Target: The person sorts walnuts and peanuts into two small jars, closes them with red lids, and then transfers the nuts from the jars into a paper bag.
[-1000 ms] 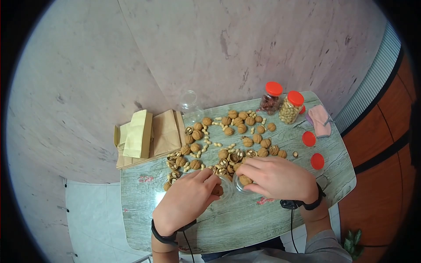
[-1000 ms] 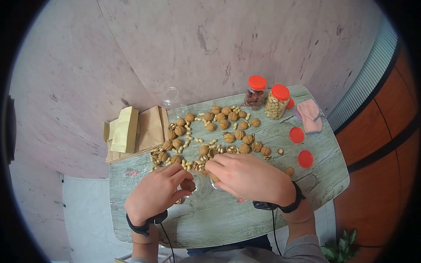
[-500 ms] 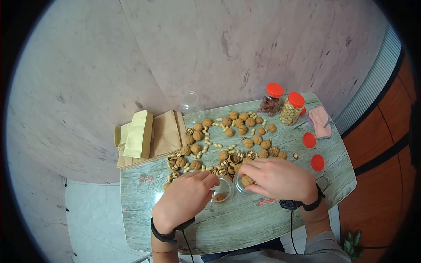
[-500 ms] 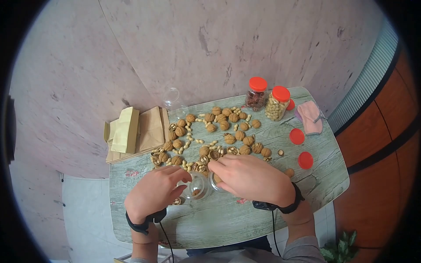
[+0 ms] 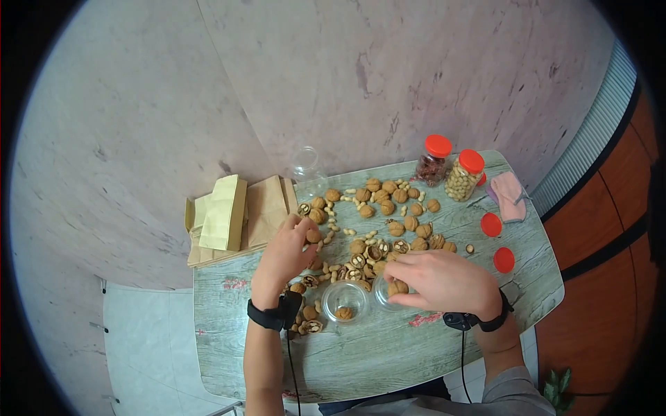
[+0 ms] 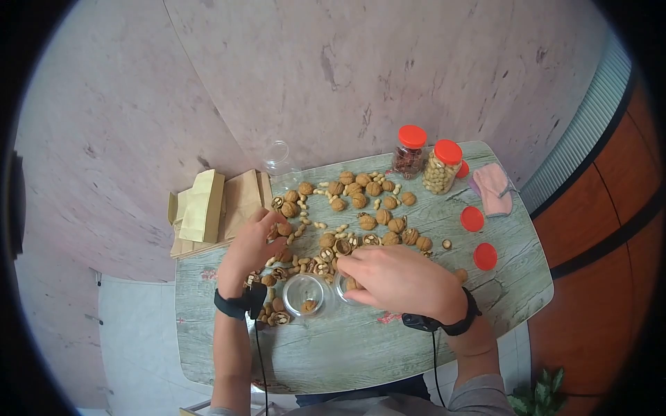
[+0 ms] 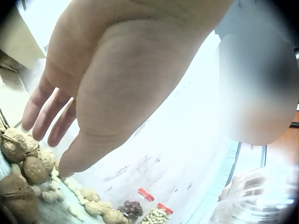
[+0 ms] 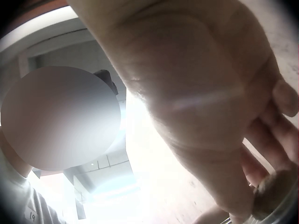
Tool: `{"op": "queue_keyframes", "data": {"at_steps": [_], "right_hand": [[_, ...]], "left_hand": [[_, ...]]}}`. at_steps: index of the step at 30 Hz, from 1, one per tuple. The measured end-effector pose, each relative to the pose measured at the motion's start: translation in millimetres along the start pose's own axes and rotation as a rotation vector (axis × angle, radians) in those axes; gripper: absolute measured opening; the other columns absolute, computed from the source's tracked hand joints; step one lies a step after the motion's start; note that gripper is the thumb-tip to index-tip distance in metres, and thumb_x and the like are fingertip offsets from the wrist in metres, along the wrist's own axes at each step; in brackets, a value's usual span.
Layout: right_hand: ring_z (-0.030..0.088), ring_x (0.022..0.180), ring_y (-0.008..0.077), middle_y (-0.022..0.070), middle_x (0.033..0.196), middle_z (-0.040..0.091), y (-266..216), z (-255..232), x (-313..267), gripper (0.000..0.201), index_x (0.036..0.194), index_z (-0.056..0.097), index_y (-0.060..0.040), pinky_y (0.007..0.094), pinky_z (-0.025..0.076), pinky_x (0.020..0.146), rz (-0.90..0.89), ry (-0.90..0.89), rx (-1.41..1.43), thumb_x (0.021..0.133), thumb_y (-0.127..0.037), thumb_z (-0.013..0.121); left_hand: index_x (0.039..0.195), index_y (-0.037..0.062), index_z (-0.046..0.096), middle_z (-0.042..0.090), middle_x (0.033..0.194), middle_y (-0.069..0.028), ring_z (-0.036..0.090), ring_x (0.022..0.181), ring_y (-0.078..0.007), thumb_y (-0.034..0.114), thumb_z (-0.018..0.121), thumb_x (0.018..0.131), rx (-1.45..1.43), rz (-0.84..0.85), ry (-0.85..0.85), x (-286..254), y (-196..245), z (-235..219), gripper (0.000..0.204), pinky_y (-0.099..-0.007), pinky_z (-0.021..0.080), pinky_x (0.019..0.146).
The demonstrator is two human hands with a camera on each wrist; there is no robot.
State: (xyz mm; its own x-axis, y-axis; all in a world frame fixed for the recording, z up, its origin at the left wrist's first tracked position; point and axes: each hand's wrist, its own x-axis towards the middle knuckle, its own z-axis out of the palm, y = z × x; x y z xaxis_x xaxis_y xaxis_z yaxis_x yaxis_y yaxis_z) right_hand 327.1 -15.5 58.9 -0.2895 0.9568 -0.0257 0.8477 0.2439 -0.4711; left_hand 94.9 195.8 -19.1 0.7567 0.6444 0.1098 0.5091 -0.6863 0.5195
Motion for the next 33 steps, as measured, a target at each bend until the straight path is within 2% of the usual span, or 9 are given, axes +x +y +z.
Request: {"op": "queue_keyframes", "data": {"at_steps": [4,9,12,14,15,17,20,23,33], "right_hand": [[0.07,0.085,0.0329,0.0117,0.096,0.07,1.6,0.8,-0.4,0.026,0.109,0.063,-0.0044,0.0421,0.055,0.074,-0.018,0.032,-0.013,0.096,-0.025,0.073],[0.071,0.08,0.0262,0.0107,0.096,0.072,13.5,-29.5,2.8,0.025,0.105,0.065,-0.0038,0.0364,0.055,0.072,0.076,0.066,0.114,0.095,-0.025,0.074],[0.069,0.085,0.0325,0.0131,0.092,0.068,62.3,-25.3,14.3,0.022,0.103,0.063,-0.0034,0.0422,0.055,0.076,0.277,0.154,0.294,0.095,-0.021,0.072],[0.067,0.101,0.0322,0.0149,0.109,0.067,112.1,-1.7,25.3,0.021,0.111,0.067,-0.0058,0.043,0.055,0.089,0.338,0.413,0.077,0.094,-0.017,0.071],[0.067,0.101,0.0322,0.0149,0.109,0.067,132.1,13.4,28.7,0.021,0.111,0.067,-0.0058,0.043,0.055,0.089,0.337,0.415,0.074,0.094,-0.017,0.071],[0.065,0.109,0.0301,0.0147,0.123,0.06,162.5,41.6,34.0,0.028,0.12,0.069,-0.0067,0.0388,0.054,0.095,0.364,0.423,-0.258,0.095,-0.019,0.073],[0.056,0.123,0.0375,0.0155,0.131,0.056,177.5,50.4,40.1,0.034,0.127,0.069,-0.0149,0.0452,0.05,0.106,0.393,0.358,-0.083,0.093,-0.014,0.072],[0.062,0.113,0.0354,0.0155,0.121,0.057,180.0,51.1,40.2,0.032,0.125,0.068,-0.0087,0.0437,0.051,0.101,0.406,0.385,-0.074,0.093,-0.01,0.075],[0.063,0.107,0.0367,0.0174,0.118,0.057,186.0,51.1,37.6,0.033,0.12,0.066,-0.0062,0.0437,0.052,0.096,0.414,0.385,-0.08,0.091,-0.013,0.079]], "left_hand": [[0.127,0.0065,0.065,0.059,0.131,-0.0165,0.064,0.115,-0.0358,0.011,0.077,0.088,0.206,0.03,0.068,-2.0,-15.2,19.4,0.041,-0.0441,0.055,0.097],[0.123,0.0089,0.069,0.058,0.129,-0.0161,0.064,0.111,-0.0388,0.014,0.077,0.087,0.09,-0.026,0.018,7.4,-28.0,25.4,0.037,-0.0466,0.055,0.099],[0.12,0.01,0.071,0.057,0.128,-0.0159,0.066,0.107,-0.0386,0.013,0.077,0.088,0.013,-0.057,-0.052,7.9,-19.4,20.3,0.033,-0.0461,0.056,0.098],[0.12,0.0092,0.073,0.056,0.126,-0.0154,0.07,0.103,-0.0358,0.013,0.078,0.089,0.021,-0.022,-0.076,6.9,-13.8,17.7,0.031,-0.0432,0.057,0.096],[0.12,0.0101,0.073,0.055,0.125,-0.0152,0.07,0.102,-0.0351,0.011,0.079,0.088,-0.015,-0.006,-0.086,5.6,-11.6,18.6,0.033,-0.0432,0.057,0.095],[0.12,0.0109,0.073,0.055,0.125,-0.015,0.07,0.102,-0.0344,0.009,0.081,0.086,-0.048,0.011,-0.096,4.7,-9.5,20.1,0.035,-0.0432,0.058,0.094],[0.12,0.0126,0.073,0.054,0.125,-0.0142,0.069,0.101,-0.0335,0.007,0.084,0.082,-0.058,-0.038,-0.14,6.3,-10.8,23.1,0.04,-0.0431,0.058,0.094],[0.121,0.0136,0.073,0.055,0.123,-0.0147,0.068,0.104,-0.0336,0.007,0.086,0.08,-0.023,-0.035,-0.159,5.8,-12.5,24.6,0.044,-0.0428,0.058,0.096],[0.12,0.0115,0.07,0.057,0.117,-0.0183,0.067,0.103,-0.0385,0.009,0.085,0.079,0.021,-0.076,-0.193,1.3,-1.2,22.6,0.044,-0.0456,0.056,0.096]]}}
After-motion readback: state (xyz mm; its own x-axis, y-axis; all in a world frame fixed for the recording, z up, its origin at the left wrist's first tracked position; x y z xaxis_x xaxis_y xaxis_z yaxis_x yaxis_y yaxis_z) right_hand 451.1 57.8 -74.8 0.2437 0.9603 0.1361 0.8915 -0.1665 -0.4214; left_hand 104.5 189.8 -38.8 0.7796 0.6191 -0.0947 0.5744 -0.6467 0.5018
